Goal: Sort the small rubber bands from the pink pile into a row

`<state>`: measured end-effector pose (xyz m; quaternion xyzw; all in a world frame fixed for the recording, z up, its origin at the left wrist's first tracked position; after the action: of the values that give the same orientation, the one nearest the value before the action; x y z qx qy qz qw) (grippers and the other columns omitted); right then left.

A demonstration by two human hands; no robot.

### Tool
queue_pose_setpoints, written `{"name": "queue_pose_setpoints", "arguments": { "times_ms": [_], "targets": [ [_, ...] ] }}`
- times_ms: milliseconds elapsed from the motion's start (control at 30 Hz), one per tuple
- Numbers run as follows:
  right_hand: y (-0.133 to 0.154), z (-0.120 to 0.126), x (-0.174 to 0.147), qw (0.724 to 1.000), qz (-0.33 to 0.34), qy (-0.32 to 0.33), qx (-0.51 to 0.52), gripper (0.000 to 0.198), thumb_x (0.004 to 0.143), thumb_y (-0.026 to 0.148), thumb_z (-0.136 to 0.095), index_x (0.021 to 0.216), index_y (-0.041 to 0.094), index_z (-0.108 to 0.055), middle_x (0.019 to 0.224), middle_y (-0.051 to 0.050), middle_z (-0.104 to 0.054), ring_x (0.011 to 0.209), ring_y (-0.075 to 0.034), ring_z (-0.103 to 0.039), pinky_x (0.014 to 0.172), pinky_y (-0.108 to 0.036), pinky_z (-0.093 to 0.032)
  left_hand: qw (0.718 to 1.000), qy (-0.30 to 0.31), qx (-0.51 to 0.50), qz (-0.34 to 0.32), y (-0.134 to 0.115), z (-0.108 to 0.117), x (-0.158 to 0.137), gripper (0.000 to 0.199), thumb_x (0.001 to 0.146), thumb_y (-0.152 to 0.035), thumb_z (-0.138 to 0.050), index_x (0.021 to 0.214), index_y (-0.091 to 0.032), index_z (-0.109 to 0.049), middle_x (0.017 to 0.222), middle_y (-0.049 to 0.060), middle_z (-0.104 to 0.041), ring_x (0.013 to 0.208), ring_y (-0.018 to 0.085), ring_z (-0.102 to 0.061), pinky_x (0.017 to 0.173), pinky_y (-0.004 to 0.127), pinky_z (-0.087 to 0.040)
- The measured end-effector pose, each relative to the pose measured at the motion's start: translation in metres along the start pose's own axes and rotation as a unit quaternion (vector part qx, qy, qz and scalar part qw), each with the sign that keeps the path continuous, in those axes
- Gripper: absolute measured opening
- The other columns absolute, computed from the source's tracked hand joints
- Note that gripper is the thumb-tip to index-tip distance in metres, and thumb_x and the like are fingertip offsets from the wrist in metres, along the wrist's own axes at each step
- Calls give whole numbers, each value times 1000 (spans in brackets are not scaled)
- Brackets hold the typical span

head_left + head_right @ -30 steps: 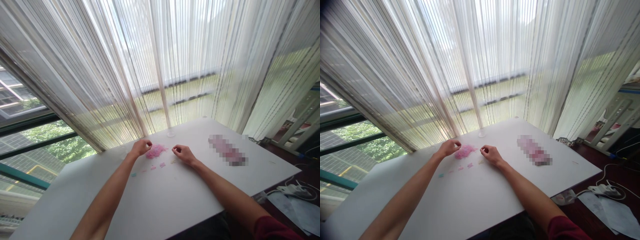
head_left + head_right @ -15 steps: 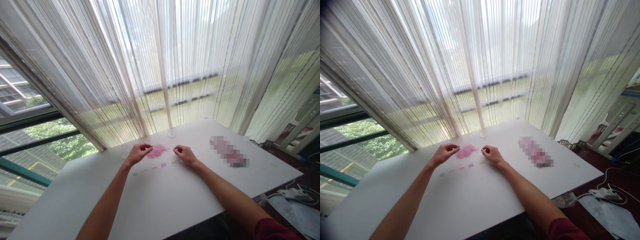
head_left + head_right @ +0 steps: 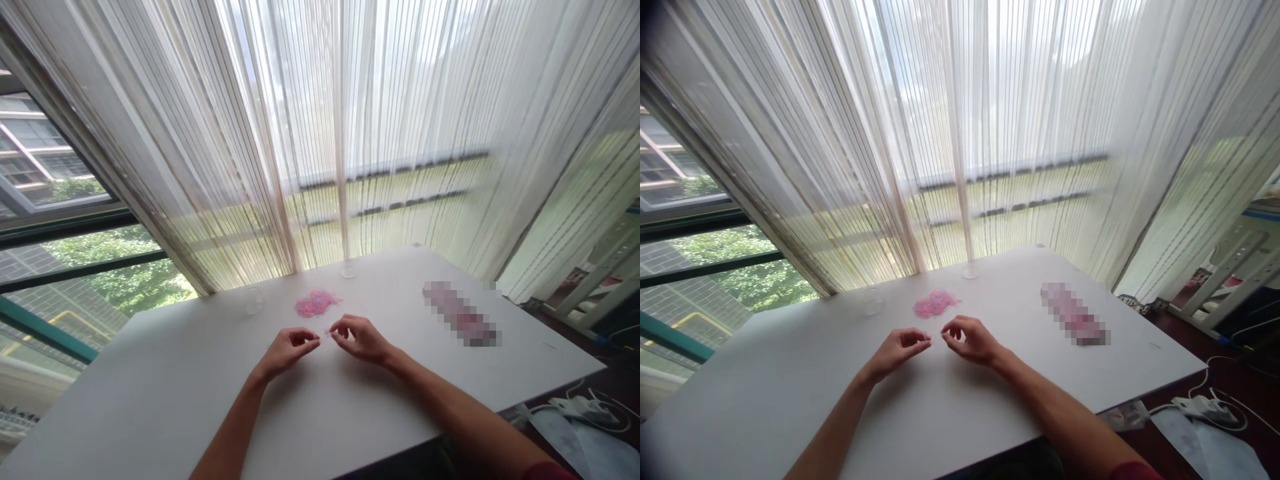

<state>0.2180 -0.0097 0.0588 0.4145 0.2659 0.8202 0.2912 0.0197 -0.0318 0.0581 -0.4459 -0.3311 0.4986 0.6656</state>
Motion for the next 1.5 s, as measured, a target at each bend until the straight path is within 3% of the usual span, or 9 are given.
{"name": "queue_pose_setpoints", "arguments": {
  "times_ms": [200,367,467,667,967,1267,1500],
  "targets": [
    [5,-21,-6,995,31,86,33,18,82,26,-65,98,18,-69,83,-4,-66,68,-12,-61,61,-22,-49,999,21,-39,-10,4,-2,-6,33,76,-46,-72,89,-15,-73,94,8,-73,89,22,-65,81,30,-50],
    [8,-20,-5,994,21,91,53,17,84,24,-63,98,19,-68,86,-4,-69,68,-11,-62,59,-20,-49,999,44,-24,-9,9,-8,-6,33,78,-46,-71,89,-15,-74,90,7,-73,85,20,-64,76,27,-49],
    [9,-20,-5,994,11,96,54,12,85,27,-63,89,18,-70,81,-3,-69,64,-11,-61,58,-20,-49,999,49,-11,-12,7,-9,-6,33,78,-46,-71,88,-15,-74,87,7,-72,80,18,-62,71,25,-48],
    [9,-20,-6,992,-8,115,48,9,81,23,-64,77,17,-69,70,0,-64,58,-10,-57,56,-20,-47,994,65,88,1,3,-7,-8,37,80,-48,-65,91,-15,-77,73,4,-69,58,11,-49,54,22,-37],
    [17,-17,-10,984,9,171,-46,7,78,18,-64,81,18,-70,72,-1,-63,59,-10,-53,57,-20,-42,978,34,205,-24,-1,-4,-16,27,82,-38,-60,89,-20,-79,72,2,-71,57,12,-50,56,22,-39],
    [4,-20,-7,993,17,107,-35,17,82,22,-64,99,18,-66,79,-1,-64,58,-10,-54,61,-22,-47,975,24,212,-58,-6,-9,-18,26,84,-36,-57,91,-21,-77,78,2,-72,56,12,-49,57,23,-40],
    [7,-20,-8,992,17,121,-34,9,86,20,-60,84,19,-69,77,-2,-64,62,-11,-58,62,-22,-47,973,30,218,-66,-10,-12,-18,22,84,-33,-58,88,-21,-76,75,1,-71,56,11,-48,57,22,-40]
  ]
}}
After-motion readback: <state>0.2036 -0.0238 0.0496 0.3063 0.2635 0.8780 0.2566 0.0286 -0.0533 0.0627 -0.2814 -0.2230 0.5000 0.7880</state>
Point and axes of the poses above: each hand's wrist, its own x-axis towards the middle knuckle, its own z-axis out of the back of the hand, y = z × x, the point moved 4 cm from there along x, towards the middle knuckle
